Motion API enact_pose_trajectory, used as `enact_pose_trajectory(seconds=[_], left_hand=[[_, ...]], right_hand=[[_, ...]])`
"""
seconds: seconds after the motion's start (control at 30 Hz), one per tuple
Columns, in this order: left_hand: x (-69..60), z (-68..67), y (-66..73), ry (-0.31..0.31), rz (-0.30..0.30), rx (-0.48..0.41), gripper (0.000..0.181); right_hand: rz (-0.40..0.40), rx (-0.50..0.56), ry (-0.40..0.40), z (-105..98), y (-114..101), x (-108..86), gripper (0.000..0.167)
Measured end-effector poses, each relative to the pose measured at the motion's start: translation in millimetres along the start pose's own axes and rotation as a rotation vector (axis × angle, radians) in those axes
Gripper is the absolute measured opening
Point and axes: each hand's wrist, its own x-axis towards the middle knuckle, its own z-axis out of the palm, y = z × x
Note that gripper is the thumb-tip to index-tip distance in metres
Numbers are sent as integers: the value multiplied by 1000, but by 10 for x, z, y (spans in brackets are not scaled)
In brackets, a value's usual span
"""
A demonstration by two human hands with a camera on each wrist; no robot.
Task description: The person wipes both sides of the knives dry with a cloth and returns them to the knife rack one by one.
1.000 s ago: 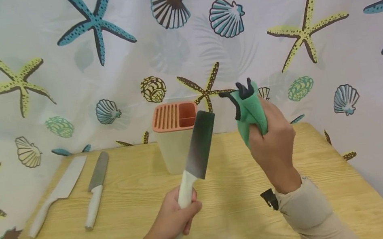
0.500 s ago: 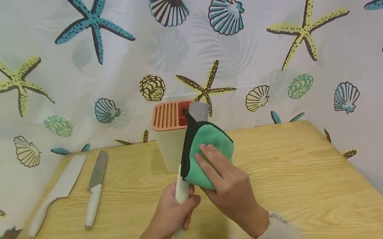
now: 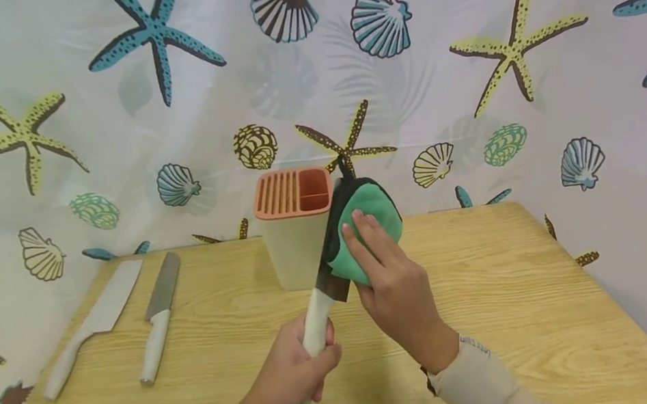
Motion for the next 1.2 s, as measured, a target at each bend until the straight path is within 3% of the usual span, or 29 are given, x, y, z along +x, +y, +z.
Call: enact_pose_trajectory(seconds=[0.23, 0.33, 0.4, 0.47, 0.57, 0.67, 0.77, 0.83, 0.93, 1.07, 1.2], left_hand=[[-32, 9, -14, -31, -21, 30, 7], [-26, 9, -18, -37, -27, 15, 6], [-15, 15, -23, -20, -26, -1, 8], [-5, 20, -27, 2, -15, -15, 14], [-2, 15, -33, -1, 38, -63, 25], [-5, -8, -38, -34, 99, -128, 36], [0, -40, -44, -60, 125, -173, 40], [12, -55, -45, -63, 131, -177, 39], [32, -69, -41, -59, 130, -170, 37], [59, -63, -34, -28, 123, -151, 35], [86, -39, -33, 19, 146, -119, 33]], right_hand=[[56, -24, 20, -2, 173, 76, 58], [136, -11, -14, -26, 281, 127, 55], [264, 28, -74, -57, 392, 177, 38], [440, 97, -156, -110, 530, 224, 21], [753, 283, -249, -234, 726, 257, 31], [968, 509, -235, -408, 837, 254, 30], [1024, 639, -148, -564, 820, 278, 24], [980, 597, -87, -639, 722, 325, 22], [846, 477, 36, -697, 456, 400, 16], [463, 310, 233, -640, 53, 411, 19], [37, 149, 301, -460, -291, 344, 30]])
